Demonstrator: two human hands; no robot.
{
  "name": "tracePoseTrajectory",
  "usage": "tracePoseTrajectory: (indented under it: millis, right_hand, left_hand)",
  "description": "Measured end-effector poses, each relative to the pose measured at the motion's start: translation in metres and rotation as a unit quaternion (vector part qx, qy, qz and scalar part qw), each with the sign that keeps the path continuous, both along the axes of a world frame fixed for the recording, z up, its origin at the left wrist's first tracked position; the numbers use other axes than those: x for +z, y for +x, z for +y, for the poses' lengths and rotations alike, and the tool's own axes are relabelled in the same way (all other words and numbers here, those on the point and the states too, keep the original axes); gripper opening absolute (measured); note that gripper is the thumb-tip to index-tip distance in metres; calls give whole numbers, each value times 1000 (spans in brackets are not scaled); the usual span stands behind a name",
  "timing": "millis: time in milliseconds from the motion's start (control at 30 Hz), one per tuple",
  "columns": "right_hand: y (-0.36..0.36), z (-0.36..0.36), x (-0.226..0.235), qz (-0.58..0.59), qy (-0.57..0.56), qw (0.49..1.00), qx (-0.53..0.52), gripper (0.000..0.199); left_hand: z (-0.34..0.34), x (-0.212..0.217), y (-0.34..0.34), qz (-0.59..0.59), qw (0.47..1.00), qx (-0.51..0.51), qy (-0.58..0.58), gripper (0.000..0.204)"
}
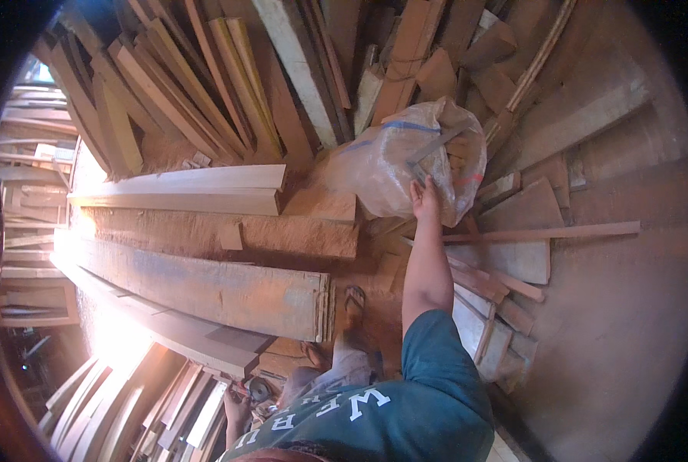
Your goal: The person assembles a wooden door by fitting and securing wooden planks into a frame. They use a hammer to tap pieces into place, a tape measure to check dimensions, and a nail gun to fasten the components. The person also uses a hand saw to trim a plank to the correct length.
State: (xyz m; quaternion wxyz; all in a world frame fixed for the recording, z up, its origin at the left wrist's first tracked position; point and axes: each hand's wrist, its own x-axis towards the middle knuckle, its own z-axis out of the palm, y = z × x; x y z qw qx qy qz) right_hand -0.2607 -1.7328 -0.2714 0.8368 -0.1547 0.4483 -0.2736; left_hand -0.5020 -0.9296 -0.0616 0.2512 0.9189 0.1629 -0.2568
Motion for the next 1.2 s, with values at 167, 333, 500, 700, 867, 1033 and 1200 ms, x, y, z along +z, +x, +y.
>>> tracePoseTrajectory:
  millis: [167,333,500,700,867,1033,1200]
  right_hand:
    - [-2,5,-24,77,-46,994,67,39]
    - [-60,51,-11,162,-108,971,136,31]
    - [-85,185,57,257,-144,920,261,9]
    - [-63,363,150,191,-381,816,390,24]
    - [-21,522,190,37,-643,549,532,39]
    - [-31,716,268,23,-696,350,626,73]
    - [-49,799,262,74,-755,237,607,82]
  left_hand:
    - [2,-25,-39,17,990,113,-88,73]
    - [-7,-4,-41,133,981,144,-15,71]
    - [19,-28,-106,146,961,224,-70,69]
    - [75,-71,-163,125,927,310,-169,63]
    - [141,-97,-218,78,897,407,-155,60]
    - [208,-101,-285,61,798,573,-175,52]
    - [239,-122,-373,38,682,704,-195,50]
